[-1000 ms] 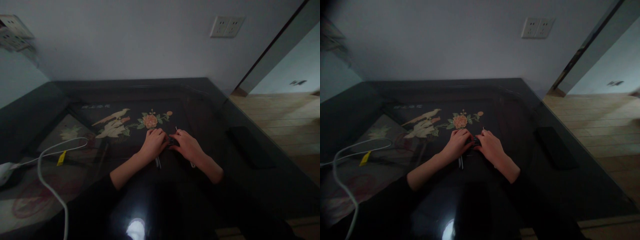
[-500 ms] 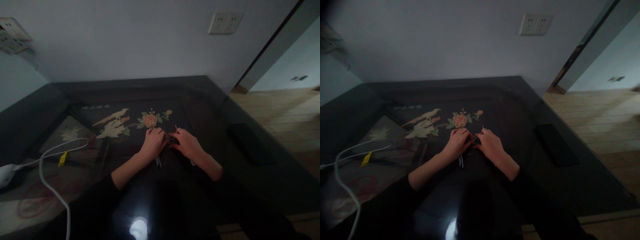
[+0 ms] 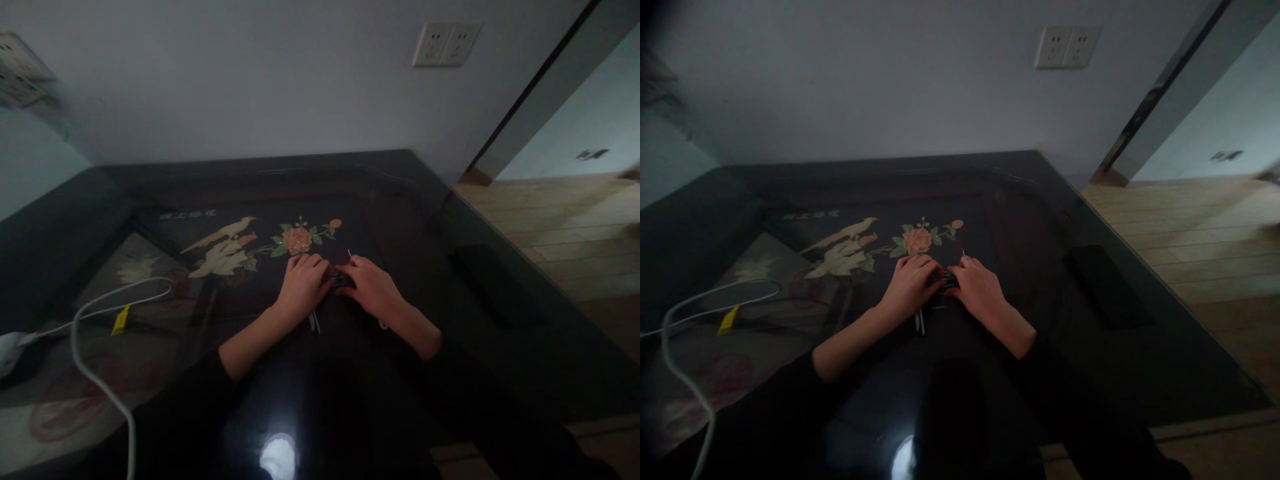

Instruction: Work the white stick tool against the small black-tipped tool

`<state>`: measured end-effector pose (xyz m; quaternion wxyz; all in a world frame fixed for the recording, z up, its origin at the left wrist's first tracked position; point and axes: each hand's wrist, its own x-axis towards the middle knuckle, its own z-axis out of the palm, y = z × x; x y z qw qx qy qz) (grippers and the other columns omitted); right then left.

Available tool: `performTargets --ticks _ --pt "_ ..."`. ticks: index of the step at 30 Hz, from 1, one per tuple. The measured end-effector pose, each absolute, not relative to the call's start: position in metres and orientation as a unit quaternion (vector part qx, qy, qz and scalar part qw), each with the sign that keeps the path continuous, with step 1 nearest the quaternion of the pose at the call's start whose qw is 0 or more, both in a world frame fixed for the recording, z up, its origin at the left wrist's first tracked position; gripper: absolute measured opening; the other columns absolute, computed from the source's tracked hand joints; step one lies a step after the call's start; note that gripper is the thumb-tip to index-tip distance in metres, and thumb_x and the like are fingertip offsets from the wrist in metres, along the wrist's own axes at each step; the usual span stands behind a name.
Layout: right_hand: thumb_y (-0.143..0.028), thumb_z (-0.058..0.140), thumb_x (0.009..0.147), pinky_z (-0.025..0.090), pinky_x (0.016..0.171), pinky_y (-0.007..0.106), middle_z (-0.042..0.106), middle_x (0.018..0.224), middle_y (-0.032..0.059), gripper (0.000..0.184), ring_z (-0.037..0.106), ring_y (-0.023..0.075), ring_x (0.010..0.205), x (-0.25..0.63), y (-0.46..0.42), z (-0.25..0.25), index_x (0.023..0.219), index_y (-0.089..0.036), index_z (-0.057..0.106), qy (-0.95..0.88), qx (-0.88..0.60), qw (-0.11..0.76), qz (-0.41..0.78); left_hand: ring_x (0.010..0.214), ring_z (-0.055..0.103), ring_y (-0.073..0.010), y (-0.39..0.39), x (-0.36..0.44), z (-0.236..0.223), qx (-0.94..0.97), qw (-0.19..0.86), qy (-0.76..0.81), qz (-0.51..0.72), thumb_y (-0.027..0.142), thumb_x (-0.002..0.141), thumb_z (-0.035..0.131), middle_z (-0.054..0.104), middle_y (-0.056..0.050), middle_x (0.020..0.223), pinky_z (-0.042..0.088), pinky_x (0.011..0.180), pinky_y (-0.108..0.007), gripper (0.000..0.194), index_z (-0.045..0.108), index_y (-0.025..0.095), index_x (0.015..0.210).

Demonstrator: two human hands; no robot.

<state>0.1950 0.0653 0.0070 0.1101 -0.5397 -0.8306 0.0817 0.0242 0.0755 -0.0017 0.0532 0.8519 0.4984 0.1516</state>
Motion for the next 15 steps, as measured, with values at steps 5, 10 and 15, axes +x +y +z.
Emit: performTargets --ticks 5,10,15 --pt "-0.029 0.074 0.079 0.053 0.085 0.039 0.063 0.113 0.0134 0.043 0.061 0.0276 0.106 0.1951 0.065 0.0068 0.12 -0.018 0.066 -0.829 -0.541 0.113 0.084 0.098 0.057 -0.0246 0.0751 0.0241 0.0004 0.859 0.039 0.491 0.141 0.029 0.088 0.059 0.064 -0.005 0.098 0.035 0.088 -0.041 0.011 0.064 0.02 0.093" --pt "-0.027 0.073 0.079 0.053 0.085 0.041 0.063 0.115 0.0148 0.044 0.061 0.0294 0.108 0.195 0.0649 0.0065 0.121 -0.017 0.065 -0.83 -0.539 0.117 0.086 0.097 0.057 -0.0238 0.0756 0.0232 -0.0006 0.864 0.043 0.477 0.155 0.027 0.088 0.058 0.065 -0.005 0.096 0.034 0.089 -0.041 0.009 0.063 0.02 0.091" --pt "-0.028 0.073 0.079 0.053 0.086 0.042 0.063 0.116 0.0148 0.042 0.061 0.03 0.109 0.1946 0.0638 0.0075 0.119 -0.018 0.065 -0.828 -0.542 0.118 0.088 0.096 0.057 -0.0234 0.0765 0.0221 -0.0028 0.86 0.068 0.477 0.165 0.026 0.089 0.057 0.066 -0.005 0.093 0.034 0.088 -0.04 0.009 0.064 0.02 0.088"
